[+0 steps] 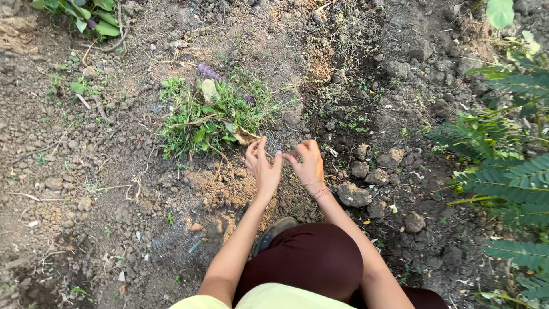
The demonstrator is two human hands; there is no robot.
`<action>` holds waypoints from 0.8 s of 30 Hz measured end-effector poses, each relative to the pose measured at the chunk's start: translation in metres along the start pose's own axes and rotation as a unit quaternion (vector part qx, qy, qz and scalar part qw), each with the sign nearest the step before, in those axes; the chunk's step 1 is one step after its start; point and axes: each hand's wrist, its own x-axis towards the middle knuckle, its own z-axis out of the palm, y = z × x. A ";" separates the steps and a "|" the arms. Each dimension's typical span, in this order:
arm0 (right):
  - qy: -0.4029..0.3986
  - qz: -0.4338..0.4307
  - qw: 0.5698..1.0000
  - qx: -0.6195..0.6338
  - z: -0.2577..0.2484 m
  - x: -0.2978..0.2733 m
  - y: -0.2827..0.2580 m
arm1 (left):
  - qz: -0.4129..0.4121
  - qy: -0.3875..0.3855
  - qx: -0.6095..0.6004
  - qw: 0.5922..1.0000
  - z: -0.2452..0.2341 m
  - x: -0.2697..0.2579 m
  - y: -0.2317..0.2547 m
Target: The person kneels in a garden and pulls weeds from the soil by hand. They gather the uprooted weeds into a pile and continue clearing the area around nearby plants.
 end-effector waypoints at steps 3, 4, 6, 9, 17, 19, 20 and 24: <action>0.002 0.009 1.000 -0.006 -0.033 -0.014 0.011 | -0.009 -0.041 0.010 0.999 0.012 -0.008 0.013; 0.005 -0.007 1.000 0.001 -0.045 -0.020 0.019 | -0.019 -0.058 0.012 0.998 0.015 -0.012 0.017; -0.023 -0.034 0.998 0.042 -0.066 -0.033 0.037 | 0.009 -0.062 -0.004 0.998 0.023 -0.018 0.022; -0.062 -0.091 0.993 -0.039 -0.104 -0.055 0.073 | 0.048 -0.071 -0.007 0.996 0.036 -0.022 0.031; -0.173 0.126 0.975 -0.068 -0.189 -0.130 0.143 | 0.145 -0.163 -0.010 0.976 0.080 -0.042 0.074; -0.169 0.137 0.974 -0.065 -0.200 -0.149 0.147 | 0.162 -0.186 -0.005 0.969 0.090 -0.055 0.083; -0.184 0.144 0.969 -0.076 -0.205 -0.156 0.147 | 0.176 -0.195 -0.005 0.965 0.094 -0.064 0.084; -0.231 0.163 0.951 -0.122 -0.221 -0.169 0.140 | 0.195 -0.242 -0.020 0.950 0.118 -0.093 0.087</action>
